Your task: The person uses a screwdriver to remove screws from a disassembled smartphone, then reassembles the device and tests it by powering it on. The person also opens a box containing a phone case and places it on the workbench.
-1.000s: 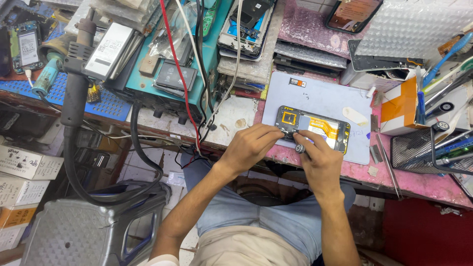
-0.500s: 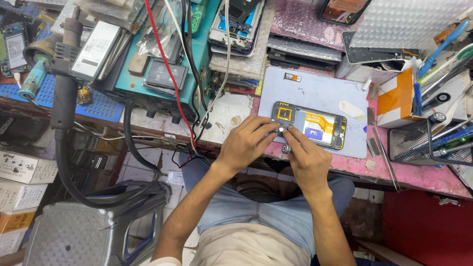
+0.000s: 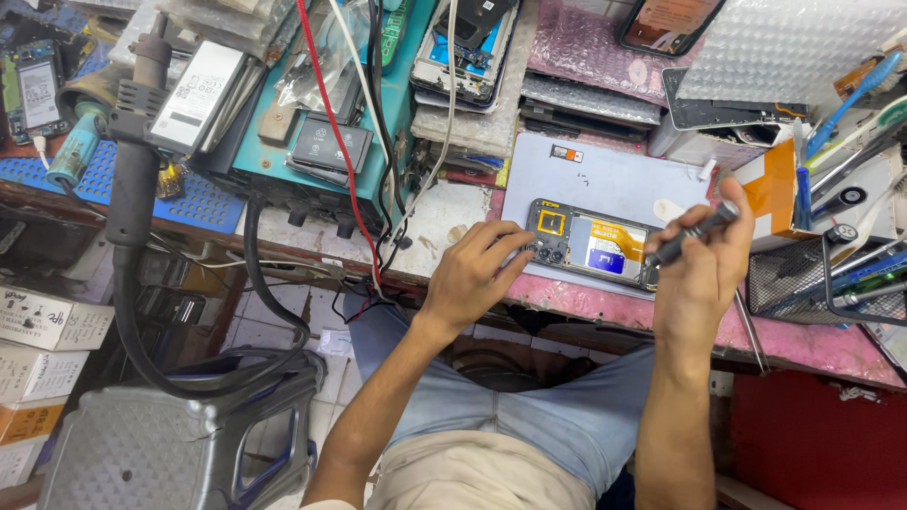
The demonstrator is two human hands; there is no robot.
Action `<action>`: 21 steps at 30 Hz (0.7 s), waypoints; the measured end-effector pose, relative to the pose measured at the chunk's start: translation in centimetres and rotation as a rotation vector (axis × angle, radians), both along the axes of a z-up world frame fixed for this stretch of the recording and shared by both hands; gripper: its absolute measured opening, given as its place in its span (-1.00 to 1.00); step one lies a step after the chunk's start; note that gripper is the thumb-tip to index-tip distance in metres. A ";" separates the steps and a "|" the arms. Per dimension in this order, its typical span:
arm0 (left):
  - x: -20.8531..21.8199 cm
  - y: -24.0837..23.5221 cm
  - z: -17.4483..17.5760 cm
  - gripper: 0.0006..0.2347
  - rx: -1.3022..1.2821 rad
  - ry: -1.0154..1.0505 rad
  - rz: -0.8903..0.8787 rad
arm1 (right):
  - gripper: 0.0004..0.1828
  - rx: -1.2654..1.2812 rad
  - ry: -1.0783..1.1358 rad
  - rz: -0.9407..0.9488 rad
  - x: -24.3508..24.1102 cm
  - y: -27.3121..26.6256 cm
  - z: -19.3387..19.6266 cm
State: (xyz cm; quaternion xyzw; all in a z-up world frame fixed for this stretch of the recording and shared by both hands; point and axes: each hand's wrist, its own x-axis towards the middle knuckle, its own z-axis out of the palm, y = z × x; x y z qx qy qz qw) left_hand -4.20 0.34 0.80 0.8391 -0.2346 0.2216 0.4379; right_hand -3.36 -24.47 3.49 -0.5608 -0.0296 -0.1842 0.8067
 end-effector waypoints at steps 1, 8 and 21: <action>0.0 0.0 0.0 -0.82 -0.004 0.003 0.003 | -0.39 -0.031 -0.032 0.030 0.7 -0.1 0.0; 0.1 0.0 -0.1 -0.84 -0.006 0.004 0.008 | -0.44 -0.383 -0.195 -0.009 4.6 1.3 -1.2; -0.1 0.0 0.2 -0.85 -0.022 0.000 0.012 | -0.72 -0.641 -0.210 -0.099 5.6 1.8 -2.4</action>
